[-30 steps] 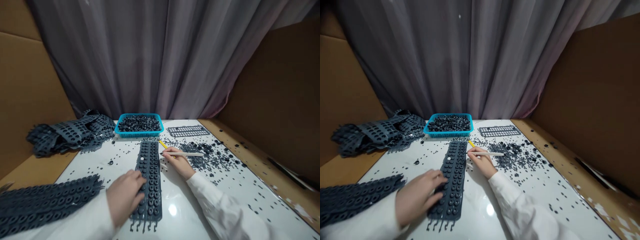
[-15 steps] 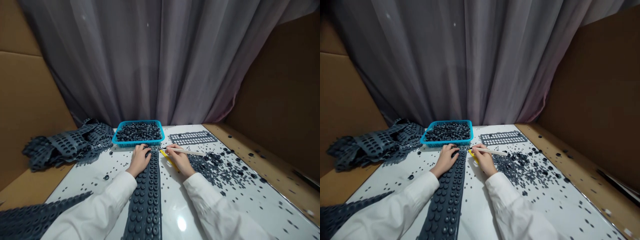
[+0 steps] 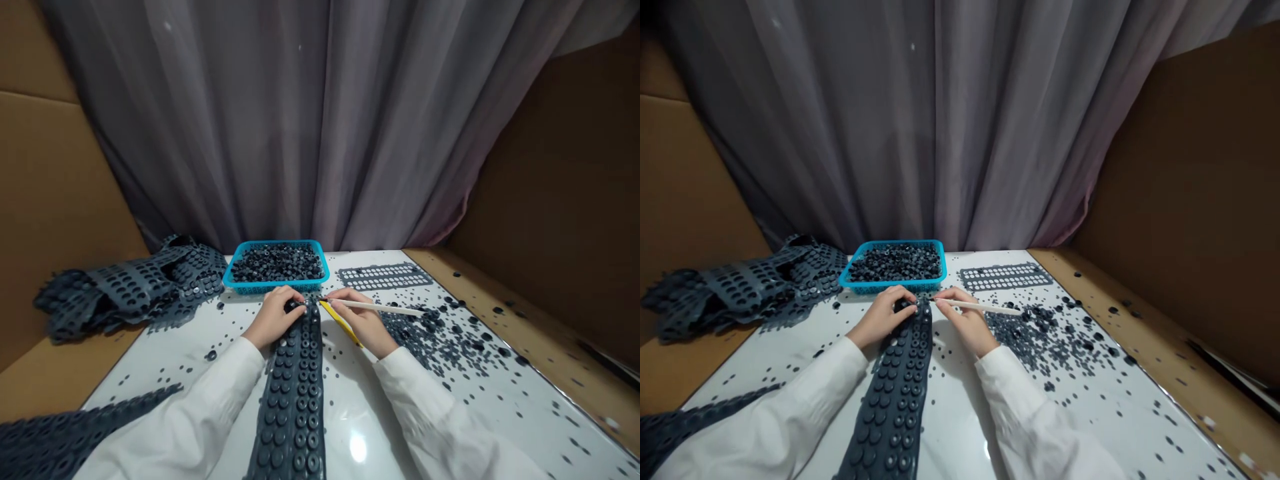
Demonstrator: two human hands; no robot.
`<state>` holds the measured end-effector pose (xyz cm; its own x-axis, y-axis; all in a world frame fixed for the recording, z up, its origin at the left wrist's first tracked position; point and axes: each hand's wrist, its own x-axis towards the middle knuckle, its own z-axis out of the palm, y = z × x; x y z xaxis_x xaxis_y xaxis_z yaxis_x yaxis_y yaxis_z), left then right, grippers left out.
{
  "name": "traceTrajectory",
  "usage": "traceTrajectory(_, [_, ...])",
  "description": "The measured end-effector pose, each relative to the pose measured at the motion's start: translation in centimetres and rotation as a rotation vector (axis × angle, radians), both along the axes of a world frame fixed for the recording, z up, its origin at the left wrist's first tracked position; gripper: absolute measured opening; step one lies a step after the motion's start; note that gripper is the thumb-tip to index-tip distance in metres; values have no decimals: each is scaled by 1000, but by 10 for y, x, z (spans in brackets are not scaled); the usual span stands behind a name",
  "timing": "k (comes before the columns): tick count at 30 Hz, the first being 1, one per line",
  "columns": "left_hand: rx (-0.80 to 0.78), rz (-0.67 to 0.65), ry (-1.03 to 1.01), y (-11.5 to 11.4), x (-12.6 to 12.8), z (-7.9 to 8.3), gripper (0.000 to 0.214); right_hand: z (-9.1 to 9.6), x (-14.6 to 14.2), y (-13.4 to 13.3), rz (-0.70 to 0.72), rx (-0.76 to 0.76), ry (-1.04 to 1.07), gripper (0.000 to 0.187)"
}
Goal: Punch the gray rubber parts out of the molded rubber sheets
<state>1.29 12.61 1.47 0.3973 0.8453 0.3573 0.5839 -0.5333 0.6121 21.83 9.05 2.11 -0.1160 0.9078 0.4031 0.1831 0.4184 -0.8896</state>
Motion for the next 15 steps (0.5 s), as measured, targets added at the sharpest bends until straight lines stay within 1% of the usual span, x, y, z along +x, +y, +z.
traceTrajectory(4, [-120, -207, -112, -21, -4, 39, 10, 29, 1, -14, 158, 96, 37, 12])
traceTrajectory(7, [-165, -273, -180, -36, -4, 61, 9, 46, 1, -28, 224, 120, 33, 7])
traceTrajectory(9, [-181, -288, -220, -43, -4, 72, 9, 55, 0, -37, 248, 128, 39, 6])
traceTrajectory(11, [-220, -276, -237, -50, -5, 80, 10, 61, -2, -44, 261, 136, 40, 6])
traceTrajectory(13, [-248, -250, -237, -56, -7, 86, 12, 65, -3, -50, 262, 153, 30, 5])
traceTrajectory(15, [-237, -232, -230, -60, -8, 91, 12, 67, -5, -53, 263, 170, 9, 5])
